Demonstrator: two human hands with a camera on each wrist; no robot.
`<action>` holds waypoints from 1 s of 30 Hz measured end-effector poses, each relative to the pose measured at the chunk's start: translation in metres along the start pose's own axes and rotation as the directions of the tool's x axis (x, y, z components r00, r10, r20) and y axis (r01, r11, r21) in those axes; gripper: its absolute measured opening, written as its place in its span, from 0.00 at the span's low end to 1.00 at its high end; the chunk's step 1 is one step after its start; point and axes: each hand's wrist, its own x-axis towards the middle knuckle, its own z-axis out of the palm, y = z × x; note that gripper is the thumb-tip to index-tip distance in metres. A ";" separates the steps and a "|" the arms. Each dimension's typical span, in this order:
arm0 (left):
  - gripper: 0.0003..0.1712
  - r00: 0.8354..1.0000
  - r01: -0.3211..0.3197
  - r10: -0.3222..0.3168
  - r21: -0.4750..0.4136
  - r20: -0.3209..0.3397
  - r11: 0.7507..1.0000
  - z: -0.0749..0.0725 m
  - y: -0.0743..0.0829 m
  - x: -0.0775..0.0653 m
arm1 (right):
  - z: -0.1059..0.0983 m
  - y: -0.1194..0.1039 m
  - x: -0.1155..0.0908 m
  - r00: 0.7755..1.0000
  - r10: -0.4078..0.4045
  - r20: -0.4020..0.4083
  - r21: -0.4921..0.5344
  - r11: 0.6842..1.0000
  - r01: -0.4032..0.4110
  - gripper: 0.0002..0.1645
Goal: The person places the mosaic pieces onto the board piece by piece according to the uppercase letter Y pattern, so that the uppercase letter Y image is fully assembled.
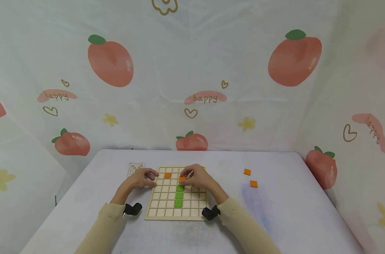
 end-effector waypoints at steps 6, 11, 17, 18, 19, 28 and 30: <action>0.21 1.000 0.006 -0.006 -0.002 0.001 1.000 0.000 0.001 -0.002 | 0.009 -0.001 0.008 1.000 -0.011 0.007 0.024 1.000 0.011 0.11; 0.21 1.000 0.004 -0.004 0.000 0.001 1.000 0.000 0.001 -0.001 | 0.016 -0.004 0.012 1.000 -0.002 0.003 0.019 1.000 0.002 0.11; 0.21 1.000 0.004 -0.004 0.005 0.001 1.000 -0.001 0.000 -0.001 | 0.020 -0.008 0.016 1.000 0.003 0.013 0.000 1.000 -0.003 0.11; 0.21 1.000 0.006 -0.006 0.005 0.001 1.000 -0.001 0.000 -0.001 | 0.020 -0.009 0.017 1.000 0.007 0.014 -0.001 1.000 -0.007 0.11; 0.21 1.000 0.006 -0.006 0.006 0.000 1.000 -0.001 0.000 -0.001 | 0.021 -0.009 0.017 1.000 0.007 0.015 -0.007 1.000 -0.007 0.11; 0.21 1.000 0.023 -0.023 0.009 -0.004 1.000 0.000 0.001 -0.001 | 0.026 -0.008 0.025 0.999 0.029 0.026 -0.043 0.999 -0.028 0.11; 0.21 1.000 0.028 -0.028 0.009 -0.004 1.000 0.000 0.001 -0.001 | 0.027 -0.007 0.026 0.999 0.029 0.028 -0.052 0.998 -0.027 0.11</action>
